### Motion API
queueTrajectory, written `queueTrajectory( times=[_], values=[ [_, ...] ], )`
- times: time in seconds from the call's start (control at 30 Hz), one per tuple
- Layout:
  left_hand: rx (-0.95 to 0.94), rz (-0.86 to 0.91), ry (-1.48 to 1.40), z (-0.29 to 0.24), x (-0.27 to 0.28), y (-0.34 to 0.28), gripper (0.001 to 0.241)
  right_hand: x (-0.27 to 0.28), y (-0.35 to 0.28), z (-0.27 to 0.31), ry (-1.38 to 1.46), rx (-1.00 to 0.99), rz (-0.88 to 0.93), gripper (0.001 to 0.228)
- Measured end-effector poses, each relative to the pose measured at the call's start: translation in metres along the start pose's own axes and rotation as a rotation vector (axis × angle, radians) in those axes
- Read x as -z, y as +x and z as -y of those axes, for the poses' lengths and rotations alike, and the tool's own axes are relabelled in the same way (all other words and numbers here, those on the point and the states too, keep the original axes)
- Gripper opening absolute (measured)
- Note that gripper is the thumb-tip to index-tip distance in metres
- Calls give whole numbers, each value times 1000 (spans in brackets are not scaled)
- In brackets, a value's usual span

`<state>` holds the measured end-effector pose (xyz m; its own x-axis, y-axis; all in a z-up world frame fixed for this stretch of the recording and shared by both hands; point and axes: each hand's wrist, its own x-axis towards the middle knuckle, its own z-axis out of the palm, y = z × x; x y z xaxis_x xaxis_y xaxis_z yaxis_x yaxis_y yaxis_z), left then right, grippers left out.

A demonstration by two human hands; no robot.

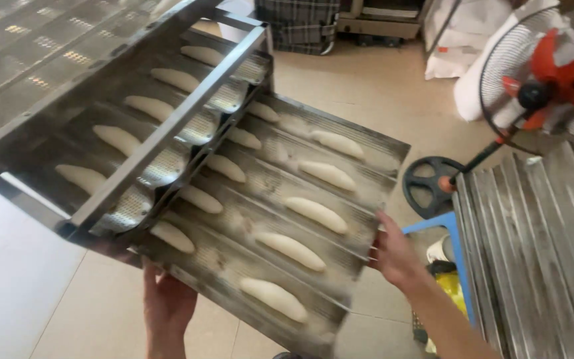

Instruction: Arrange shaped dough pieces into the slots of a baking tray and move the trays onto a rack.

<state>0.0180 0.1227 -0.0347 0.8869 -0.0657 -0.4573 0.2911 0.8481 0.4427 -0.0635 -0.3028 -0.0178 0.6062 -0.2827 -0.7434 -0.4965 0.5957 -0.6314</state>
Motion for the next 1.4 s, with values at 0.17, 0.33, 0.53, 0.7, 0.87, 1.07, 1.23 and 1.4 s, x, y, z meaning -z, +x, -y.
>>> queueTrajectory(
  times=[0.17, 0.33, 0.53, 0.7, 0.87, 1.07, 1.23, 1.4],
  values=[
    [-75, -101, 324, 30, -45, -28, 61, 210, -43, -1, 188, 173, -203, 36],
    [60, 20, 496, 143, -101, -40, 56, 380, -146, -34, 238, 99, -779, 35],
    [341, 217, 406, 269, -134, -93, 49, 488, -287, -117, 274, 452, -1121, 26],
    [564, 430, 393, 364, -199, -119, 41, 557, -340, -198, 506, 340, -1308, 33],
    [692, 638, 546, 473, -286, -136, 41, 567, -355, -211, 483, 198, -1874, 38],
    [615, 890, 1146, 578, -396, -122, 56, 621, -325, -193, 472, 174, -2016, 33],
    [467, 1130, 1581, 636, -475, -97, 57, 639, -285, -114, 650, 18, -2046, 51],
    [513, 1169, 1883, 672, -515, -79, 72, 715, -278, -140, 322, 46, -2096, 53]
  ],
)
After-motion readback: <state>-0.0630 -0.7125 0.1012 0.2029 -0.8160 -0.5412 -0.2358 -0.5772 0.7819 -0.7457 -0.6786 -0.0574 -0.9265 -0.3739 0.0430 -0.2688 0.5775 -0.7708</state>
